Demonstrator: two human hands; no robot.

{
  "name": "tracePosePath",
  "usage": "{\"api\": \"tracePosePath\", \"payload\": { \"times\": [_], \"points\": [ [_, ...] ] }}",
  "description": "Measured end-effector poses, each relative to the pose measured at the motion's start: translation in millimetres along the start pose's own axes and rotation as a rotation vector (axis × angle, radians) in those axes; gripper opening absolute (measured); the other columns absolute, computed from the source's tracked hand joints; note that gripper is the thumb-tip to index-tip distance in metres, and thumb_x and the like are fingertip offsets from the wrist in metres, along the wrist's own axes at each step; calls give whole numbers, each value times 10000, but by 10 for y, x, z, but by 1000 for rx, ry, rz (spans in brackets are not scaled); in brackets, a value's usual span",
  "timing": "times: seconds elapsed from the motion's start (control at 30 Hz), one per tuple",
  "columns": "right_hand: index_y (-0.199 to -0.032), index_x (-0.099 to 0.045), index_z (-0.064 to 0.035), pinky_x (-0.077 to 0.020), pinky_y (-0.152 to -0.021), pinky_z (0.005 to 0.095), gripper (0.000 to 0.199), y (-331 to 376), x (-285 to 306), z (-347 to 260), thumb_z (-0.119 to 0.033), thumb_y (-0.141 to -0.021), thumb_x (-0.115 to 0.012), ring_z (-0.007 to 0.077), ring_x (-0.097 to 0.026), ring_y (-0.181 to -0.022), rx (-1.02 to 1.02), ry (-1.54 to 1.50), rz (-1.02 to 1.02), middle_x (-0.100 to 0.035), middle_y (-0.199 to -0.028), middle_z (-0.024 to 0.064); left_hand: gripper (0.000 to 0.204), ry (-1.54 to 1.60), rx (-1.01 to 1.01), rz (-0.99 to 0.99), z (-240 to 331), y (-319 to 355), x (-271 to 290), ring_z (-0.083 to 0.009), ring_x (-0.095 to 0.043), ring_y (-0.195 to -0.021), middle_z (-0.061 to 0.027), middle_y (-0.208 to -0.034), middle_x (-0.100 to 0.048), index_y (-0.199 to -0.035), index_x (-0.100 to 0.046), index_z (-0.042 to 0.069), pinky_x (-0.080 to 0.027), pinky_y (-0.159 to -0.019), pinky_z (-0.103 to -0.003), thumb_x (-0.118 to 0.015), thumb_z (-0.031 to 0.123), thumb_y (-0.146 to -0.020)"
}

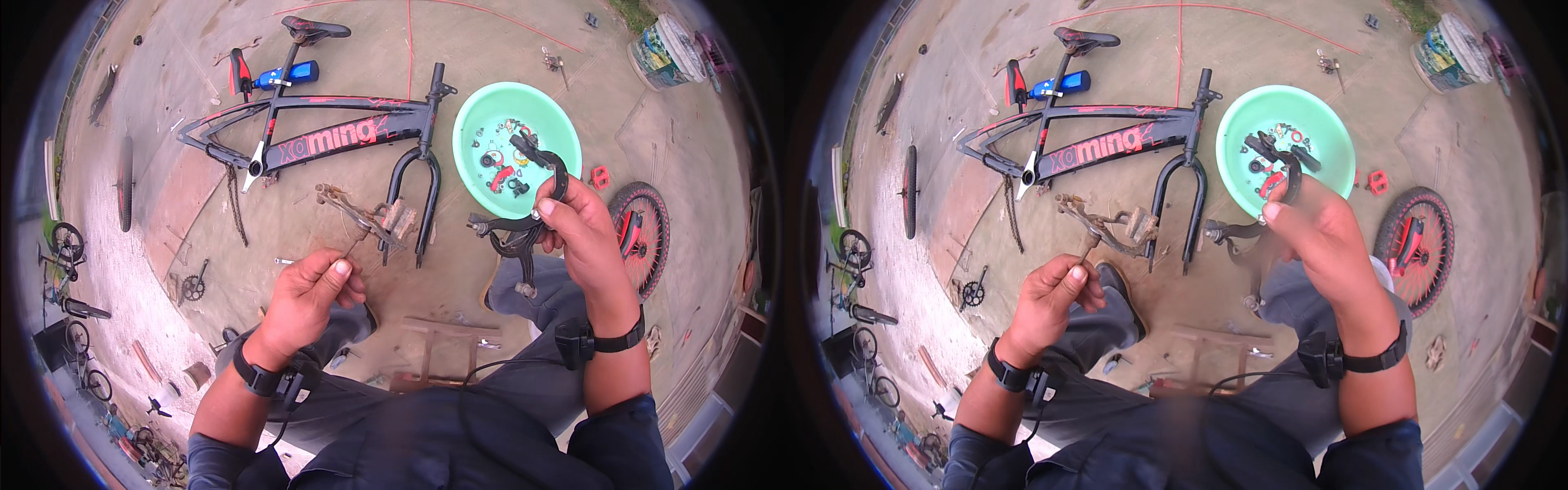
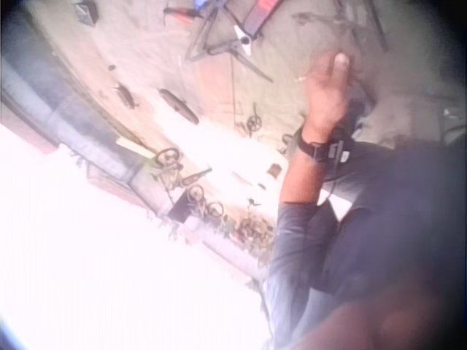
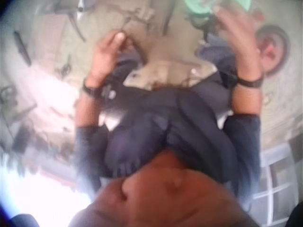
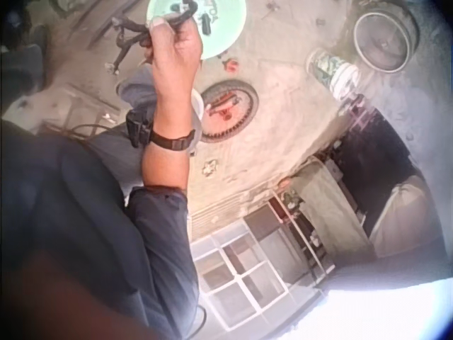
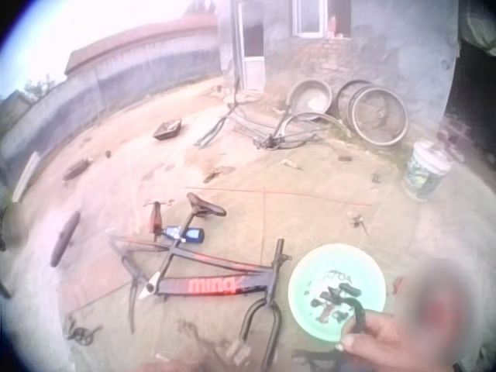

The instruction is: The person assembles a bicycle brake caliper by hand, inserting a brake cable, threading a bolt, and tightening it with a wrench. They then attach a brake pad to the caliper.

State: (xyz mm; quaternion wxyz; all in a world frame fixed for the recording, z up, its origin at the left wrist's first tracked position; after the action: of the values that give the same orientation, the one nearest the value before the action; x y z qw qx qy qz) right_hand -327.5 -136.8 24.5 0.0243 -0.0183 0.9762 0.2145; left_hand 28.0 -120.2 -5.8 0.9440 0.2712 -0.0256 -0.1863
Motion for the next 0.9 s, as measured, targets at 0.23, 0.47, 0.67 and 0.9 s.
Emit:
{"api": "tracePosePath", "payload": {
  "times": [0.23,0.47,0.67,0.9],
  "points": [
    [-1002,-631,-96,-440,-573,208,129,7,18,21,-225,-993,-640,49,-568,-657,29,-4,67,-606,-857,-40,227,-48,-162,30,-13,139,-418,-140,-702,-800,-63,-883,-716,-1063,-673,-21,-575,-729,-281,-560,172,-1101],
    [-1015,-631,-98,-440,-576,211,139,9,53,32,-235,-994,-642,54,-583,-675,22,13,68,-607,-871,-37,212,-234,-246,0,-28,115,-438,-163,-710,-810,-82,-928,-709,-1096,-654,-27,-584,-741,-302,-577,171,-1091],
    [-1016,-632,-99,-443,-573,212,146,-15,36,47,-243,-994,-644,53,-584,-674,16,47,55,-603,-864,-41,224,-330,-303,-6,-36,98,-414,-166,-709,-825,-85,-933,-708,-1093,-658,-32,-580,-741,-299,-575,176,-1091],
    [-1019,-636,-92,-451,-600,232,139,-20,33,44,-220,-985,-674,66,-608,-700,5,18,37,-631,-840,-38,227,-327,-308,11,-24,123,-407,-163,-708,-828,-87,-923,-709,-1096,-663,-30,-577,-747,-297,-573,179,-1093]
  ]
}}
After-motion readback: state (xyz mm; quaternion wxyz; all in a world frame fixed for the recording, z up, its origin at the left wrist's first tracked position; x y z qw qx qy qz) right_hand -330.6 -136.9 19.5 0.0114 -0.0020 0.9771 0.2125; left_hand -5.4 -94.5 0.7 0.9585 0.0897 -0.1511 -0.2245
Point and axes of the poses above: each hand's wrist, its own y-axis away from the middle knuckle, its own x-axis out of the back of the hand, z = x × y, the point moved 2 cm from there along -y, towards the middle knuckle
